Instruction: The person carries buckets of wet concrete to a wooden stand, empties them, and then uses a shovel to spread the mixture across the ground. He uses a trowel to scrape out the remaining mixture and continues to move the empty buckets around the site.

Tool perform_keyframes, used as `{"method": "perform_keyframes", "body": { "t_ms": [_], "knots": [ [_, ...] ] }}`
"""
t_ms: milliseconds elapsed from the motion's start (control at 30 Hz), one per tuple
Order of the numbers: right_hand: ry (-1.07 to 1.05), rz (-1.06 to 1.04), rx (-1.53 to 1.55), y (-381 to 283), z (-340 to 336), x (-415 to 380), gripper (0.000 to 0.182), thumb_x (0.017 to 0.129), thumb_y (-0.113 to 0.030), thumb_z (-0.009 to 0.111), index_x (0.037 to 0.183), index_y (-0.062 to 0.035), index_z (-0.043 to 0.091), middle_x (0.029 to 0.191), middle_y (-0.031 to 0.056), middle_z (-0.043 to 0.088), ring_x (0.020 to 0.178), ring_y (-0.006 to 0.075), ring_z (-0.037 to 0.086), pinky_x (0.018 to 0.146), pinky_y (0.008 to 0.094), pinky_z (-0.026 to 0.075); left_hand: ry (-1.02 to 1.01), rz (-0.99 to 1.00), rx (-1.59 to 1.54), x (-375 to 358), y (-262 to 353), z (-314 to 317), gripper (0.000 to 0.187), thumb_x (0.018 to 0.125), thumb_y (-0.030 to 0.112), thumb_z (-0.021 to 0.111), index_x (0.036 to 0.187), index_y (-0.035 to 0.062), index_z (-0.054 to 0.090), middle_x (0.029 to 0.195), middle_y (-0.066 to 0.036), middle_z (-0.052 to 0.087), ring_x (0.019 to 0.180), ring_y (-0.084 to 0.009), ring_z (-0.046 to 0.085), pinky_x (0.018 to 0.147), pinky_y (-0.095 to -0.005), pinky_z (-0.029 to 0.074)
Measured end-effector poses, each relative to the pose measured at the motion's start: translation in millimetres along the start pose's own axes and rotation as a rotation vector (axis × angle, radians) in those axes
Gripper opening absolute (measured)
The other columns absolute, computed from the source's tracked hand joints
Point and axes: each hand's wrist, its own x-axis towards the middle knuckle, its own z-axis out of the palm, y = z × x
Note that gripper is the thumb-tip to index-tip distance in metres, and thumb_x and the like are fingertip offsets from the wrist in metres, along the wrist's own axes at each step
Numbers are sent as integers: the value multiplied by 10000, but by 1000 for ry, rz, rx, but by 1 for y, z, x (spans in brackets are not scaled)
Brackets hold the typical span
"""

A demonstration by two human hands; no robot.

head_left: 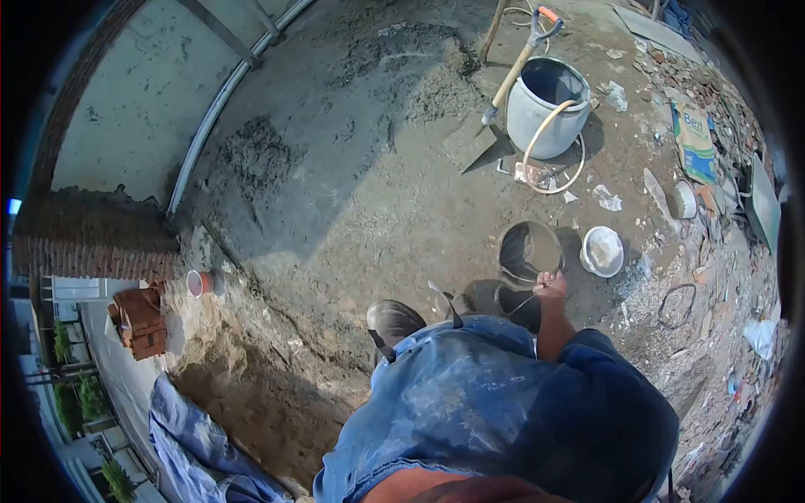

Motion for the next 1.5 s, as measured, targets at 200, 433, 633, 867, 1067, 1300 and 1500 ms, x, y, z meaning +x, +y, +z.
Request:
{"method": "perform_keyframes", "body": {
  "t_ms": [200,433,633,867,1067,1300,1500],
  "knots": [
    [-200,30,57,57,122,12,312,895,-465,376,797,-173,426,784,-29,556,741,182,574,409,277,336,-62,122,146,104,126,-120,491,844,347,476,1265,104,406,1198,-100,534,1001,-289,556,781,-393,418],
    [-240,-61,-48,119,266,2,285,879,-406,474,724,-172,426,828,-6,589,833,219,602,438,264,337,169,-49,-299,232,343,-298,516,837,384,482,1277,129,398,1266,-113,476,1068,-299,516,827,-416,398],
    [-205,11,79,160,352,37,261,884,-380,475,739,-164,455,875,16,616,873,233,607,450,283,366,152,36,37,293,554,-368,453,849,392,502,1209,120,461,1157,-88,560,1000,-260,563,774,-368,419],
    [-214,-80,29,222,356,127,197,905,-266,447,783,-116,485,873,82,627,788,217,615,527,272,461,-45,-122,7,353,590,-355,429,872,380,490,1203,110,462,1093,-87,582,973,-230,576,778,-344,431],
    [92,122,-169,264,373,153,172,889,-232,433,878,-74,501,944,129,619,805,250,624,525,264,456,-271,-630,336,353,607,-351,466,848,393,530,1205,103,453,1071,-94,586,935,-231,594,750,-332,456],
    [166,160,-57,285,383,189,190,902,-241,423,972,-71,469,968,127,616,751,231,630,481,272,432,-49,-433,232,457,709,-341,487,851,415,517,1205,88,448,1098,-97,570,973,-233,566,764,-327,435],
    [311,102,-7,331,336,196,187,905,-279,430,912,-97,469,860,102,633,655,216,618,483,306,401,-136,-220,286,509,762,-318,445,891,362,463,1227,72,430,1085,-100,573,954,-208,563,748,-333,438]
  ]
}}
